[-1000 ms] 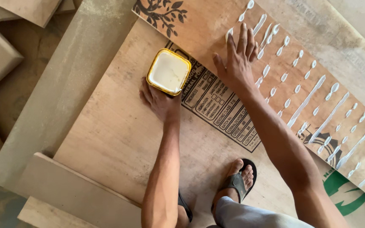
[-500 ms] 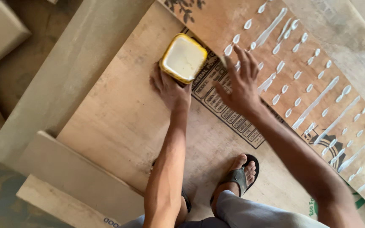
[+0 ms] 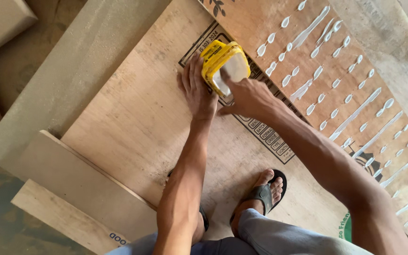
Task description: The person applies white glue onto a wooden board by hand, spreading it in patterns across the surface. They then pick up a small wooden block.
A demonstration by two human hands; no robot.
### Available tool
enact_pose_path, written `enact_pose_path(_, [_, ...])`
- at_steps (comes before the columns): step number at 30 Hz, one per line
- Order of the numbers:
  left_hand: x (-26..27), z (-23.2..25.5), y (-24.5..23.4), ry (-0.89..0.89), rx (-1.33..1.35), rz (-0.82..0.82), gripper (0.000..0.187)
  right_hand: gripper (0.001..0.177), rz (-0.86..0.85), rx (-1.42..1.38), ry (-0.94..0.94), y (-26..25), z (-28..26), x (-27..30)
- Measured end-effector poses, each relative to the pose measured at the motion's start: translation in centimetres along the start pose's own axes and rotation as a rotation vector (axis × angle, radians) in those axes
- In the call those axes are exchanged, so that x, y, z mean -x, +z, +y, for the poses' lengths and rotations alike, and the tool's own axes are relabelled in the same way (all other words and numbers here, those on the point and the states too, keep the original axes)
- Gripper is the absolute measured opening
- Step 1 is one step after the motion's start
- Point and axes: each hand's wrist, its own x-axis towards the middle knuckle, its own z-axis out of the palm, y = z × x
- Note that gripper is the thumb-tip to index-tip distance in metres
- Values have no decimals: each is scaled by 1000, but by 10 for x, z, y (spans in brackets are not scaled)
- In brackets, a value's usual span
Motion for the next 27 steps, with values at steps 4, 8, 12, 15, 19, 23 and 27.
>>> enact_pose_path(4, [1,-3,-3,-53,21,-49,103,104,-50,-267,183,-6,1,20])
enact_pose_path(8, [2,-7,-1,-101,-15,-68,106,90,38,-773,213,-4,4,36])
enact_pose_path(12, [3,-13,3,-80,-34,-12,107,70,8,-1113,19,17,8,46])
enact_pose_path(15, [3,-14,5,-59,-91,14,108,63,-49,-962,23,27,26,46])
enact_pose_path(19, [-4,-8,4,-140,-221,-47,115,45,365,-1023,-49,10,80,20])
enact_pose_path(23, [-23,-2,1,-223,-306,-118,122,54,707,-759,16,-28,145,-27])
enact_pose_path(27, [-74,-20,-18,-135,-311,-173,119,55,777,-624,28,-69,181,-79])
